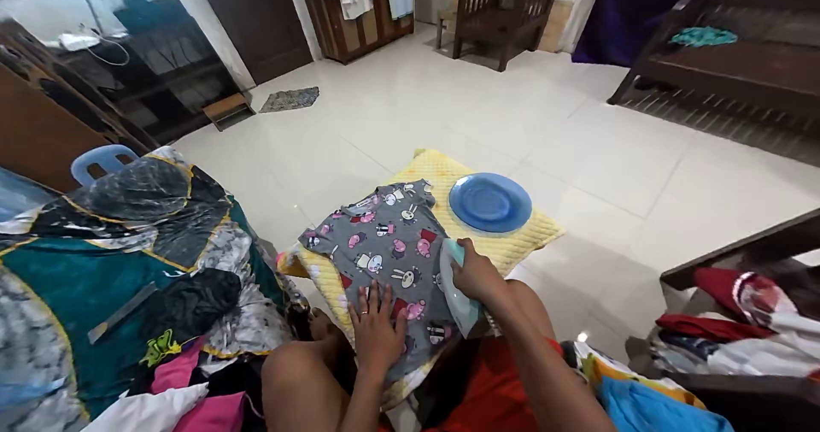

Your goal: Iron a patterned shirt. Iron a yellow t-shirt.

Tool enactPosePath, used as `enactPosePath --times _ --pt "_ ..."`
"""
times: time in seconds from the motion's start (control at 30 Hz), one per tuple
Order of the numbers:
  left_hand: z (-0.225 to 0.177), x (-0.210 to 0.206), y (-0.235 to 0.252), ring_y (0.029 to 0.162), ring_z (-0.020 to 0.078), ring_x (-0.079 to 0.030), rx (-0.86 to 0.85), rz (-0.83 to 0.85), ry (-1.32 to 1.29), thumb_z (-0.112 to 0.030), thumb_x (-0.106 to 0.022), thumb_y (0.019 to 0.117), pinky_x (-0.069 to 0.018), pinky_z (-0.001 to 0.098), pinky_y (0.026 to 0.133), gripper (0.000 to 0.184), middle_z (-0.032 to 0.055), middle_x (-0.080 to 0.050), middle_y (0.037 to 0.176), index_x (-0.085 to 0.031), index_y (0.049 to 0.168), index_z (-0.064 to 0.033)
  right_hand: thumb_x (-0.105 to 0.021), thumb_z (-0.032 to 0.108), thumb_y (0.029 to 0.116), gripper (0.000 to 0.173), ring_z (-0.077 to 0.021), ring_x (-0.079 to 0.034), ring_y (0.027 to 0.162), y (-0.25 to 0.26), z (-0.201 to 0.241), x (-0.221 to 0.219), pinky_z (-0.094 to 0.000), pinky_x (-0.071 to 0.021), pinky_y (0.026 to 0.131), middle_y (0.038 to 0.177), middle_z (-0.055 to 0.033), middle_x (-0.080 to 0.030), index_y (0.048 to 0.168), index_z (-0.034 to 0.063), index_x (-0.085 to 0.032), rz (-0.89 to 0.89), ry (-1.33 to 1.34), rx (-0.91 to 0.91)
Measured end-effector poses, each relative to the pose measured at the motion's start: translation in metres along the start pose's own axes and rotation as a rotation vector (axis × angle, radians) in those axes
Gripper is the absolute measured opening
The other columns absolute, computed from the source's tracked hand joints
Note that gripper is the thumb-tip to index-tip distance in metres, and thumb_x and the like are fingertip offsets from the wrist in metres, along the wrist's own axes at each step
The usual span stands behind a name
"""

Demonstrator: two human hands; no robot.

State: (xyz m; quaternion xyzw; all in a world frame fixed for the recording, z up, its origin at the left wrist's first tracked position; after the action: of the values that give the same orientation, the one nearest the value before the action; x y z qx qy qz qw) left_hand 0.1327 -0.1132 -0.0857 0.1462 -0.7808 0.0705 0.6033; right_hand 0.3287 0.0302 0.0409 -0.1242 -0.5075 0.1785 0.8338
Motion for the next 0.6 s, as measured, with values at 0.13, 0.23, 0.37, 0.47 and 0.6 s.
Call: enactPosePath --times 0.13,0.23,0.37,0.47,0.6 --pt "0.001 0.0 0.0 0.158 0.036 -0.016 0.002 0.017 -0.004 -0.069 -0.028 0.0998 -0.0087 0.0682 0.123 0.071 0.0046 -0.024 0.171 -0.039 0.16 -0.0326 -0.062 0.027 0.097 0.071 -0.0409 -0.069 0.109 0.035 0.024 0.005 -0.061 -0.0561 0.091 0.12 -0.0233 -0.069 0.159 0.0144 -0.03 -0.027 0.037 -0.004" --pt "0.001 -0.001 0.001 0.159 0.0348 -0.013 0.013 0.042 -0.007 -0.07 -0.028 0.0996 -0.0065 0.0673 0.124 0.072 0.0032 -0.022 0.172 -0.038 0.16 -0.0334 -0.064 0.025 0.0931 0.075 -0.0401 -0.068 0.114 0.066 0.04 0.013 -0.0609 -0.0551 0.093 0.124 -0.0232 -0.068 0.159 0.0119 -0.031 -0.058 0.046 -0.031" --pt "0.0 -0.001 0.001 0.159 0.0352 -0.013 0.016 0.042 -0.02 -0.069 -0.029 0.0996 -0.0057 0.0672 0.124 0.071 0.0032 -0.023 0.172 -0.038 0.16 -0.0333 -0.063 0.026 0.0946 0.075 -0.0391 -0.069 0.113 0.075 0.04 0.017 -0.0591 -0.0555 0.094 0.123 -0.0234 -0.068 0.16 0.0116 -0.028 -0.068 0.009 -0.042" --pt "-0.001 0.0 0.001 0.159 0.0352 -0.012 0.019 0.057 -0.025 -0.068 -0.031 0.0998 -0.0048 0.0678 0.123 0.07 0.0033 -0.021 0.172 -0.038 0.16 -0.0331 -0.061 0.028 0.0966 0.071 -0.04 -0.07 0.11 0.055 0.026 0.011 -0.0605 -0.0561 0.092 0.12 -0.0234 -0.069 0.159 0.0135 -0.03 -0.071 -0.018 -0.025" --pt "-0.001 0.001 0.001 0.159 0.0363 -0.015 0.013 0.037 -0.021 -0.067 -0.032 0.0994 -0.0067 0.0691 0.123 0.07 0.0046 -0.024 0.171 -0.04 0.159 -0.0316 -0.058 0.031 0.1006 0.067 -0.0397 -0.071 0.103 0.019 0.008 0.003 -0.059 -0.0573 0.088 0.113 -0.0218 -0.071 0.159 0.0167 -0.03 -0.056 -0.02 -0.046"
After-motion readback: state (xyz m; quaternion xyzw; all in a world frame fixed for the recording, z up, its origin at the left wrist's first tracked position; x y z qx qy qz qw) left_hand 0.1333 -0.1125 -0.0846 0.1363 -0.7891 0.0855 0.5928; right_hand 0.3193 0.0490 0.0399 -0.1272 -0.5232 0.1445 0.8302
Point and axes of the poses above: each hand's wrist, its own y-axis towards the middle knuckle, its own x-axis out of the back of the hand, z = x × y, the point moved 3 cm from there along y, towards the middle knuckle
